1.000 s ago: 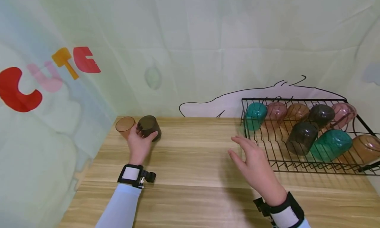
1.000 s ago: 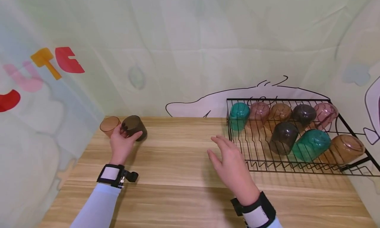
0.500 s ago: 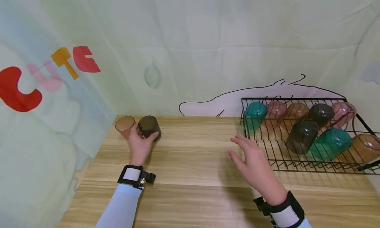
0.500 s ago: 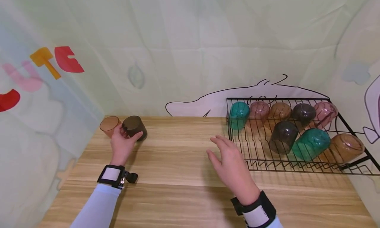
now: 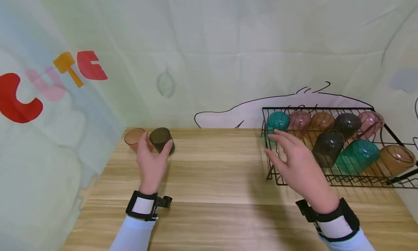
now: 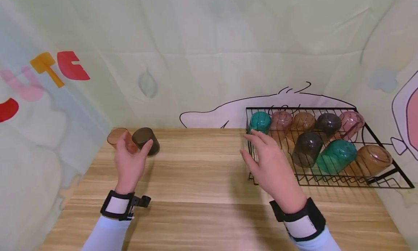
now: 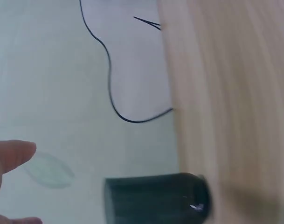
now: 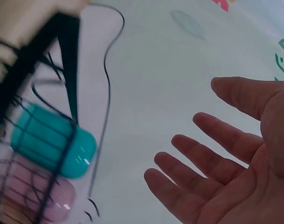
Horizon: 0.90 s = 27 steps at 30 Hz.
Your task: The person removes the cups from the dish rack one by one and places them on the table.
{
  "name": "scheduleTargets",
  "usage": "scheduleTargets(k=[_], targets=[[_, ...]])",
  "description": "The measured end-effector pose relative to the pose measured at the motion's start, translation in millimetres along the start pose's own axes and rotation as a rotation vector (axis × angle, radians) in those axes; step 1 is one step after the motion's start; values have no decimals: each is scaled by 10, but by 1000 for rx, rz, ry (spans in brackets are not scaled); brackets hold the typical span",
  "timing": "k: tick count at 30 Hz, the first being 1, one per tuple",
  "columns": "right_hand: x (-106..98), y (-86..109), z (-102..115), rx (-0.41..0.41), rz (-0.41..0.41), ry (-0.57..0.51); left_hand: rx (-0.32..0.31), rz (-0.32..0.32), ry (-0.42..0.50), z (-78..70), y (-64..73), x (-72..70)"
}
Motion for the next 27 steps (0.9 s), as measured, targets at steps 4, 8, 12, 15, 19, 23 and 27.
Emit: scheduleTargets(k=[4,8,12,15,19,23,27], targets=[[-255,-94,2,-44,-36,49,131,-12,-22,-323,67,-23],[-392,-198,-42,-50,-24,85,231,-7,-46,-562,165,20],[-397,-293,-109,-35,42,111,307,61,-65,-714,264,154],[-334,-371,-172,-26,100,128,350,151,-97,-802,362,282],[-223,-521,-270,-48,136,150,407,257,-168,-909,503,431],[-125,-664,-409,-35,157,163,454,338,-226,-971,595,575],[-16,-761,-548,16,199,171,461,400,-279,-955,645,680]])
Point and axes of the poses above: each hand's wrist, its own y-axis away from the middle knuckle, its own x-axis out of the palm, z = x × y, the point moved 8 cm from there along -y, towards the middle knuckle, and after that the axes turned 4 degrees about -y, right-handed, at the moved point
